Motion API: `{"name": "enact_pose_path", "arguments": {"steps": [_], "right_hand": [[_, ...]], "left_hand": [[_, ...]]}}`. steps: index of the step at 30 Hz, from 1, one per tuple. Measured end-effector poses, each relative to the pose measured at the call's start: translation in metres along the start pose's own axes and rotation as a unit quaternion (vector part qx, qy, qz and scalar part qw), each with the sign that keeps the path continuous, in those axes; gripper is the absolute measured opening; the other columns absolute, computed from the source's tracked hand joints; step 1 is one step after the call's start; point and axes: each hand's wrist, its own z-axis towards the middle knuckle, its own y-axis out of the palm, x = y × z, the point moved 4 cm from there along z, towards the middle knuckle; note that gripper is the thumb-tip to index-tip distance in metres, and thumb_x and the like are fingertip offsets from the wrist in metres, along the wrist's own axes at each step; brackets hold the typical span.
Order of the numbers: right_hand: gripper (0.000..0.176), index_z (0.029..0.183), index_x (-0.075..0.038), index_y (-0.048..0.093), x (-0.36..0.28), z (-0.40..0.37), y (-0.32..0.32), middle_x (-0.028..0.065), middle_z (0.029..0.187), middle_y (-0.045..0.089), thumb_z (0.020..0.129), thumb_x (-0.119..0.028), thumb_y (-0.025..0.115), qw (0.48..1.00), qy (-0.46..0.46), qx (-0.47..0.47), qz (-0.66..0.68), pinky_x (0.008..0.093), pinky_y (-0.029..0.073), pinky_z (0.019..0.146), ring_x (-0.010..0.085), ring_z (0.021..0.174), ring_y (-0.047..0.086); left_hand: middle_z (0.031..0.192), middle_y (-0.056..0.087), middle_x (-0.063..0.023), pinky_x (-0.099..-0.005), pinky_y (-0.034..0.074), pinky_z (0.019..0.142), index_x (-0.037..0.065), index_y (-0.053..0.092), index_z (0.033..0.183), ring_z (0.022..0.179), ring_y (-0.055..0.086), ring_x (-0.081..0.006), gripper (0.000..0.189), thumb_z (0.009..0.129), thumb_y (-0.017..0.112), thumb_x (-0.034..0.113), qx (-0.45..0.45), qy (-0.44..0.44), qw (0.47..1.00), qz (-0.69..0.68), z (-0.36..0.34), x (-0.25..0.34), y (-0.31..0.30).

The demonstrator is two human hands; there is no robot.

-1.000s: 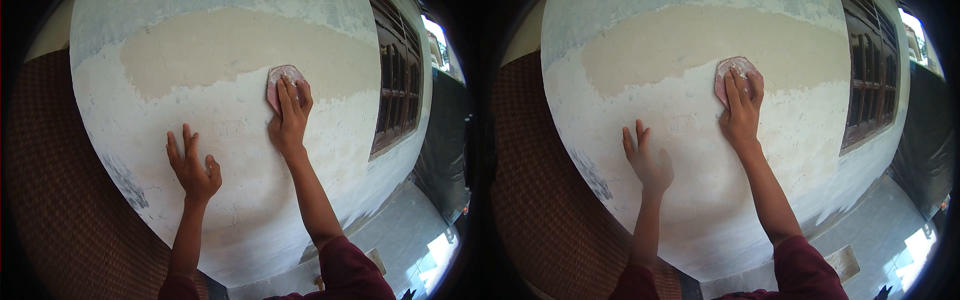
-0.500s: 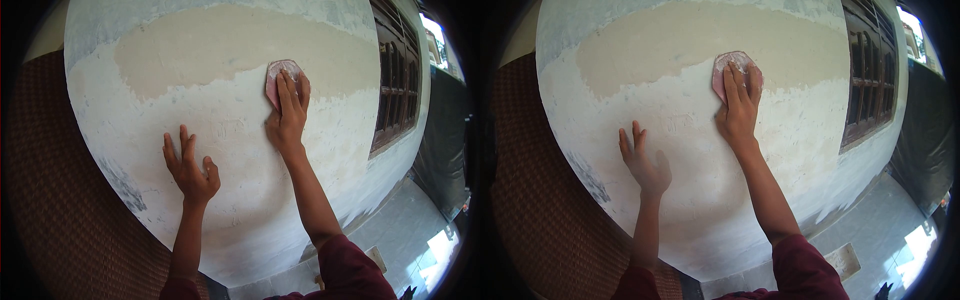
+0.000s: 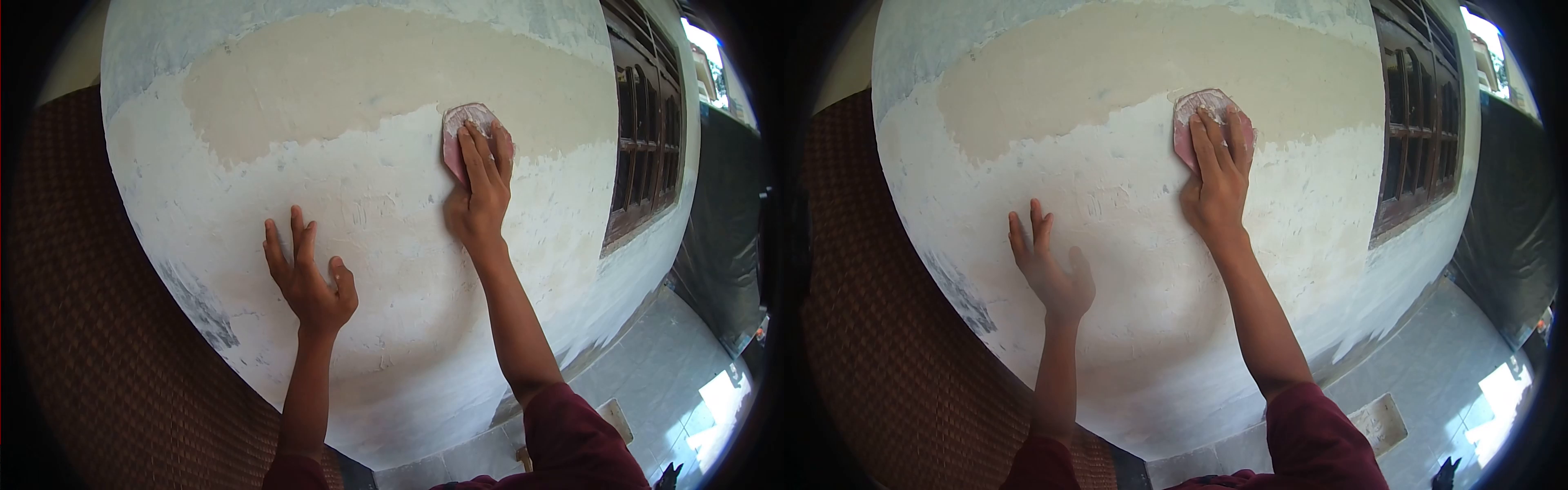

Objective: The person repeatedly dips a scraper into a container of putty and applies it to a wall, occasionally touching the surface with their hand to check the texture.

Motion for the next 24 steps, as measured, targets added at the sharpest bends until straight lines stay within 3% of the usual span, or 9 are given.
{"name": "enact_pose_path", "arguments": {"steps": [5,8,11,14,16,20,22,24], "right_hand": [[0.061,0.128,0.0,0.069,0.002,-0.001,-0.011,0.0158,0.133,0.07,0.074,0.021,0.051,1.0,-0.011,0.01,0.023,0.0532,0.036,0.119,0.0415,0.143,0.048],[0.059,0.13,-0.001,0.07,0.002,0.007,-0.009,0.0156,0.133,0.07,0.079,0.019,0.048,0.998,-0.027,0.017,0.051,0.0525,0.034,0.122,0.0393,0.145,0.046],[0.063,0.126,0.001,0.071,0.005,0.007,-0.006,0.0168,0.129,0.071,0.07,0.02,0.05,0.998,-0.04,-0.009,0.055,0.0526,0.04,0.118,0.0421,0.14,0.051],[0.06,0.124,0.001,0.073,0.009,0.001,-0.017,0.0171,0.126,0.072,0.071,0.018,0.05,0.997,-0.033,-0.013,0.067,0.0524,0.041,0.117,0.0428,0.139,0.052],[0.054,0.126,-0.002,0.074,0.009,0.004,-0.023,0.015,0.128,0.072,0.08,0.017,0.052,0.997,-0.032,-0.01,0.067,0.0534,0.035,0.121,0.0395,0.142,0.05],[0.053,0.126,-0.002,0.074,0.01,0.015,-0.02,0.0148,0.128,0.072,0.081,0.016,0.053,0.996,-0.056,0.009,0.065,0.0526,0.036,0.121,0.0393,0.142,0.05],[0.057,0.122,0.001,0.074,0.012,0.014,-0.015,0.0161,0.125,0.073,0.071,0.016,0.052,0.996,-0.066,-0.025,0.048,0.0514,0.043,0.115,0.0417,0.139,0.053],[0.056,0.122,0.001,0.074,0.016,0.005,-0.018,0.0157,0.126,0.073,0.072,0.015,0.053,0.997,-0.059,-0.027,0.05,0.0511,0.044,0.115,0.0412,0.139,0.053]], "left_hand": [[0.157,0.048,-0.0242,-0.0613,0.017,0.123,-0.001,0.046,0.142,0.155,0.021,-0.0483,0.054,0.091,0.052,0.016,0.011,-0.001,1.0,0.005,-0.001,-0.001,0.002],[0.157,0.048,-0.0241,-0.0616,0.017,0.123,-0.001,0.046,0.142,0.155,0.021,-0.0484,0.054,0.091,0.052,0.015,0.011,-0.001,1.0,0.005,-0.001,-0.001,0.001],[0.157,0.047,-0.024,-0.0618,0.017,0.123,-0.001,0.047,0.142,0.155,0.021,-0.0485,0.053,0.091,0.052,0.015,0.01,-0.004,1.0,0.004,-0.002,-0.001,0.001],[0.157,0.047,-0.0239,-0.0619,0.017,0.123,0.0,0.047,0.142,0.155,0.022,-0.0485,0.053,0.091,0.052,0.016,0.01,-0.005,1.0,0.008,-0.001,-0.001,0.001],[0.157,0.048,-0.0239,-0.0618,0.017,0.123,0.0,0.047,0.142,0.155,0.022,-0.0484,0.053,0.092,0.052,0.016,0.012,-0.003,1.0,0.01,0.0,0.0,0.0],[0.159,0.045,-0.0227,-0.0612,0.016,0.122,0.003,0.042,0.144,0.153,0.023,-0.0499,0.05,0.097,0.053,0.017,0.007,0.001,1.0,0.0,-0.001,-0.001,0.001],[0.159,0.045,-0.0227,-0.0613,0.016,0.122,0.003,0.042,0.144,0.153,0.023,-0.05,0.05,0.098,0.053,0.017,0.009,0.002,1.0,-0.002,-0.001,-0.001,0.002],[0.159,0.045,-0.0225,-0.0612,0.017,0.122,0.003,0.042,0.144,0.153,0.023,-0.0501,0.05,0.097,0.053,0.017,0.008,0.001,1.0,0.0,-0.001,-0.001,0.001]]}}
